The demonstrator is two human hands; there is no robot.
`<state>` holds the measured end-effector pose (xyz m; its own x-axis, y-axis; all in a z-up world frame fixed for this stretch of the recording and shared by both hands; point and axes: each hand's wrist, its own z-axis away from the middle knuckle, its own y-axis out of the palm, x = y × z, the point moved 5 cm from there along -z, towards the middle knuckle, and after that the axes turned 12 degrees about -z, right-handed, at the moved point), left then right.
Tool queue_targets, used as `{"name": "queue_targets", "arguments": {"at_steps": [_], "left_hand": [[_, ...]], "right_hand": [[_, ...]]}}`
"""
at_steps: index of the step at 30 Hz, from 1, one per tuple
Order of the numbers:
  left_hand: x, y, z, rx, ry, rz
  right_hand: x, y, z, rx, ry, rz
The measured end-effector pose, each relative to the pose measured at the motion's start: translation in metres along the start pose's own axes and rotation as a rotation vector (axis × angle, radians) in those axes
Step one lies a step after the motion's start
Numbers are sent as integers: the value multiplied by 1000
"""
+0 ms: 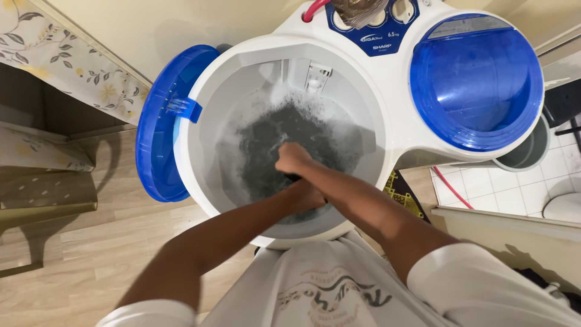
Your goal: The person washes clothes in a two-tub washing machine by hand, scrubbing various garments in the soapy water and then transferring them into the adjacent spinner tub.
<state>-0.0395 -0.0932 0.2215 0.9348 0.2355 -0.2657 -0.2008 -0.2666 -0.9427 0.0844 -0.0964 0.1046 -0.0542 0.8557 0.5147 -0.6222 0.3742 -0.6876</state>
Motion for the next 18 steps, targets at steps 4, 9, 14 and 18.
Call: {"name": "queue_targets", "arguments": {"at_steps": [4,9,14,18], "left_hand": [[23,-102,32,-235,-103,157],[78,-168,55,-770,-1104,756],[49,-191,-18,-791,-741,1290],[-6,-261,-98,-425,-200,867]], "right_hand": [[-64,-6,25,166,367,-1739],[4,-74,154,-91,1,-2131],[68,-159,236,-320,-703,-1749],[-8,-205,294,-1188,-431,-1116]]}}
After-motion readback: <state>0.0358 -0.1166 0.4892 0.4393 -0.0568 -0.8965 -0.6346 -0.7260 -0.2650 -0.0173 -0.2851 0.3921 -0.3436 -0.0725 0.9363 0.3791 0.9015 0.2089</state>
